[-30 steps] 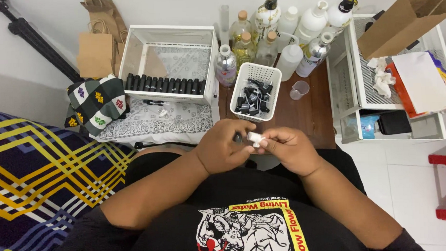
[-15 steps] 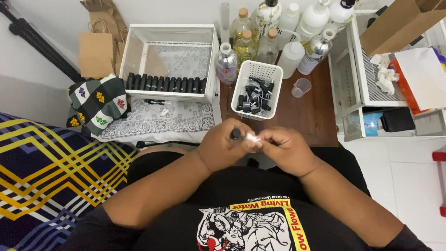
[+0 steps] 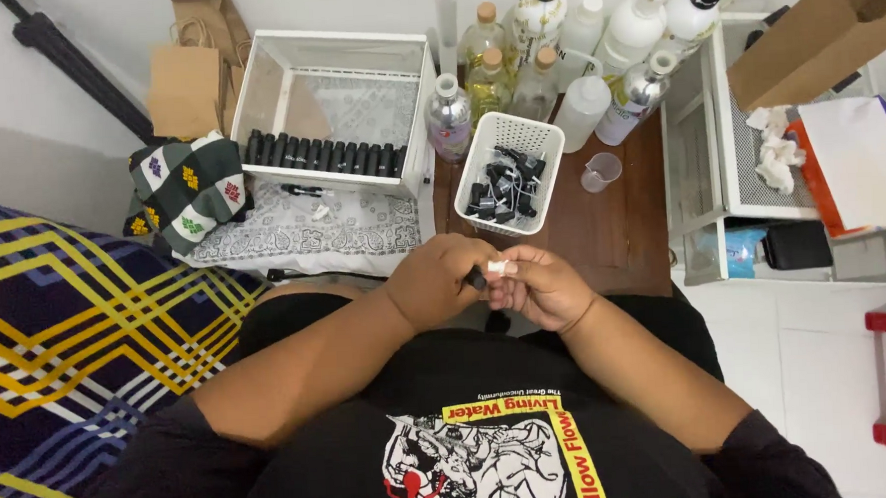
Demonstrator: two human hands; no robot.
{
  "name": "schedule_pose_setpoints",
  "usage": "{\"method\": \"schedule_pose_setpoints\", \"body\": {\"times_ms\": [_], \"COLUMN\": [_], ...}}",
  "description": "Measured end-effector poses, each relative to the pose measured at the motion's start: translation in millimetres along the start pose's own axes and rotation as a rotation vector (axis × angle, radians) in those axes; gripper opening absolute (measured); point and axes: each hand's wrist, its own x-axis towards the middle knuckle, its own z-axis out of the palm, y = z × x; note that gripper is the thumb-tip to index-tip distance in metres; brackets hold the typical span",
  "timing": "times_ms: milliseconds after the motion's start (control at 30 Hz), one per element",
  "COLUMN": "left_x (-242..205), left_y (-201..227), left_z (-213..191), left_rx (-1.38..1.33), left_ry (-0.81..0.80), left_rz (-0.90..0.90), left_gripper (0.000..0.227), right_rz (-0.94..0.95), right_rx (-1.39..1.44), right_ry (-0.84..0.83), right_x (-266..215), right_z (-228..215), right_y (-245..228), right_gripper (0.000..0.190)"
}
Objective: Assembling small plastic components for perfume bottles by hand
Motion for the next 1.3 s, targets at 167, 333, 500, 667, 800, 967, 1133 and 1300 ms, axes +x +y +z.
{"method": "schedule_pose_setpoints", "body": {"times_ms": [167, 333, 500, 667, 800, 967, 1133, 1300], "left_x": [0, 22, 37, 54, 63, 66, 71, 54], "left_y": [-23, -23, -79, -113, -147, -139, -97, -107], "left_z": [15, 22, 53, 60, 78, 86, 56, 43], "left_rx": [-0.088, -0.078, -0.549, -0.370, -0.498, -0.920, -1.019, -1.217], "left_ry": [-0.042, -0.032, 0.428, 0.415, 0.458, 0.582, 0.620, 0.698], "left_rz": [-0.092, -0.745, -0.895, -1.082, -1.160, -1.042, -1.005, -1.133], "left_gripper": [0.016, 0.030, 0.038, 0.031, 0.023, 0.019, 0.023, 0.011], "right_rz": [0.022, 0.050, 0.032, 0.078, 0.090, 0.087, 0.120, 0.138], "right_rx": [0.057, 0.120, 0.166, 0.160, 0.165, 0.157, 0.156, 0.109], "right_ry": [0.005, 0.029, 0.042, 0.025, -0.009, -0.011, -0.027, -0.021], "right_x": [12, 23, 31, 21, 14, 14, 17, 13], "right_z": [-31, -81, -97, -86, -83, -82, -86, -84], "right_y": [2, -2, -9, -10, -12, -13, -9, -9], "right_gripper": [0.008, 0.006, 0.005, 0.006, 0.006, 0.006, 0.006, 0.006]}}
